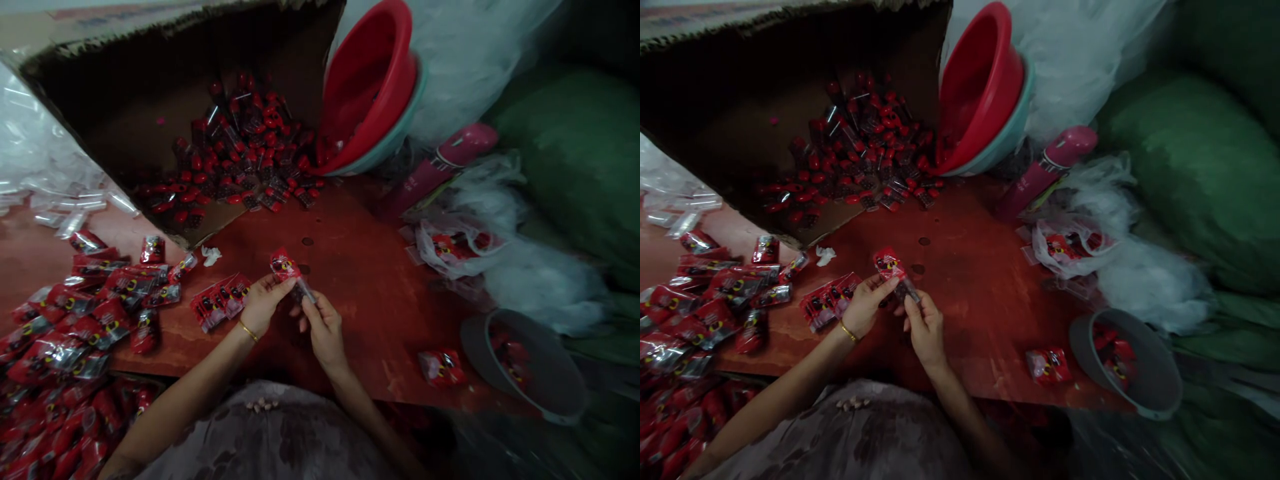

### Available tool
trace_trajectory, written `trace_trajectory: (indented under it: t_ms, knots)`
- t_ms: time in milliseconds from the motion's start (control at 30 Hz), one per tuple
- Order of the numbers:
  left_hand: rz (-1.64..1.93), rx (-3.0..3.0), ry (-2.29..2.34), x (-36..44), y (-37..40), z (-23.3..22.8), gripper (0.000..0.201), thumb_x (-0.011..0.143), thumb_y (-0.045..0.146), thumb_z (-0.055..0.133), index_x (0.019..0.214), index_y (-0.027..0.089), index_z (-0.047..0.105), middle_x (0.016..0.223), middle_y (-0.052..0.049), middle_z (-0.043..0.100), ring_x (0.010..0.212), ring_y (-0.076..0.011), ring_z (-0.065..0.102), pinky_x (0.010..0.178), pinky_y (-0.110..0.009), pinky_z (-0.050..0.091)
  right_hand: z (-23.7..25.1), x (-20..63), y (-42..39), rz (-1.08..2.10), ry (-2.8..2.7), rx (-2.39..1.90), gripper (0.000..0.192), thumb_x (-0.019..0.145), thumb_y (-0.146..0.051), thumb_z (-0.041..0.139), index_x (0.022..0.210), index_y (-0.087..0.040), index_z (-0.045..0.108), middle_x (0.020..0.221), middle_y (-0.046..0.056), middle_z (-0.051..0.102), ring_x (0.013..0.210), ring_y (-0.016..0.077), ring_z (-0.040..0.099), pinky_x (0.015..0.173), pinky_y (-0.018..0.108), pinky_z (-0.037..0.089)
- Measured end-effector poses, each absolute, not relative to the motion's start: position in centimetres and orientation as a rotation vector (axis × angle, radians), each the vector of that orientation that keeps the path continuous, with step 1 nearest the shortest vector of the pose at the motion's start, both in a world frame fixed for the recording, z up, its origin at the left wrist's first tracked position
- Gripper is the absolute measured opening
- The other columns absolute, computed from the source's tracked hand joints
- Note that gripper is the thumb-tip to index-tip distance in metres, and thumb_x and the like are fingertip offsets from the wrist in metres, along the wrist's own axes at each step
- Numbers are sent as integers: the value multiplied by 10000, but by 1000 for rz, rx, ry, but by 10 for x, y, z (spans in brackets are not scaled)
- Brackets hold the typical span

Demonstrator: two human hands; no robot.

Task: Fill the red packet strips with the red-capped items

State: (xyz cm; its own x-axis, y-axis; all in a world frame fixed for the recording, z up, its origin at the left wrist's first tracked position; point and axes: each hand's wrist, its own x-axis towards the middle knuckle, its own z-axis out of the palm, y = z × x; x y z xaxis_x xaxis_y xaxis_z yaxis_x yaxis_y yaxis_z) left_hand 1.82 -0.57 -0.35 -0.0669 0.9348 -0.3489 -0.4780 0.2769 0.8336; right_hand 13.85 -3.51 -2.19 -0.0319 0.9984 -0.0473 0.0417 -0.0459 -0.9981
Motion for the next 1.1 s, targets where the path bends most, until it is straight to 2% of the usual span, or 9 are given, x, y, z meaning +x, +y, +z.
trace_trajectory:
  t_ms: [100, 300, 467, 600, 700, 800, 933, 1100]
  knots:
    - [1235, 576, 1081, 16, -6, -4, 331, 550, 393, 780, 735, 135, 686, 689, -16, 658, 538, -75, 504, 533, -203, 378, -23, 135, -35, 1309, -1202, -1237, 247, 870, -402, 462, 839, -176, 556, 641, -10, 608, 412, 60, 429, 405, 189, 347]
    - [1171, 595, 1066, 17, -9, -9, 357, 643, 470, 702, 729, 124, 686, 613, -27, 638, 446, -65, 443, 475, -209, 357, -25, 129, -40, 1199, -1354, -1303, 240, 862, -392, 476, 908, -175, 566, 598, -27, 554, 444, 76, 444, 426, 195, 362]
    - [1112, 659, 1036, 15, -11, -5, 371, 609, 458, 728, 746, 115, 693, 676, -60, 672, 491, -89, 492, 445, -204, 330, -24, 127, -42, 1192, -1321, -1290, 250, 876, -400, 443, 886, -180, 562, 589, -31, 548, 443, 84, 462, 428, 202, 378]
    - [1129, 675, 990, 11, -8, -1, 390, 658, 504, 673, 737, 122, 692, 704, -67, 688, 605, -140, 590, 591, -244, 433, -24, 128, -43, 1062, -1406, -1326, 230, 867, -376, 464, 947, -189, 573, 659, -6, 602, 501, 105, 505, 467, 219, 406]
    - [1183, 624, 1032, 12, -6, -1, 396, 659, 511, 671, 741, 124, 686, 717, -77, 700, 674, -167, 624, 683, -273, 461, -26, 127, -44, 985, -1480, -1343, 223, 856, -356, 478, 973, -197, 581, 652, -3, 595, 527, 119, 516, 472, 226, 403]
    - [1154, 635, 1038, 13, -6, -1, 365, 622, 463, 720, 727, 116, 680, 707, -84, 702, 588, -137, 598, 593, -247, 454, -27, 126, -45, 1035, -1437, -1315, 218, 860, -356, 473, 955, -195, 585, 615, -16, 574, 492, 110, 493, 461, 223, 395]
    - [1034, 709, 953, 11, -8, 5, 407, 640, 472, 698, 825, 110, 687, 802, -111, 710, 418, -74, 478, 391, -209, 355, -30, 124, -46, 1243, -1244, -1178, 223, 870, -371, 461, 908, -188, 584, 610, -19, 568, 459, 91, 456, 442, 213, 376]
    - [1062, 686, 926, 12, -7, 7, 432, 637, 473, 698, 880, 116, 678, 848, -120, 710, 397, -68, 462, 361, -209, 348, -30, 127, -45, 1272, -1227, -1176, 246, 870, -379, 464, 968, -187, 583, 622, -17, 580, 469, 93, 462, 449, 213, 383]
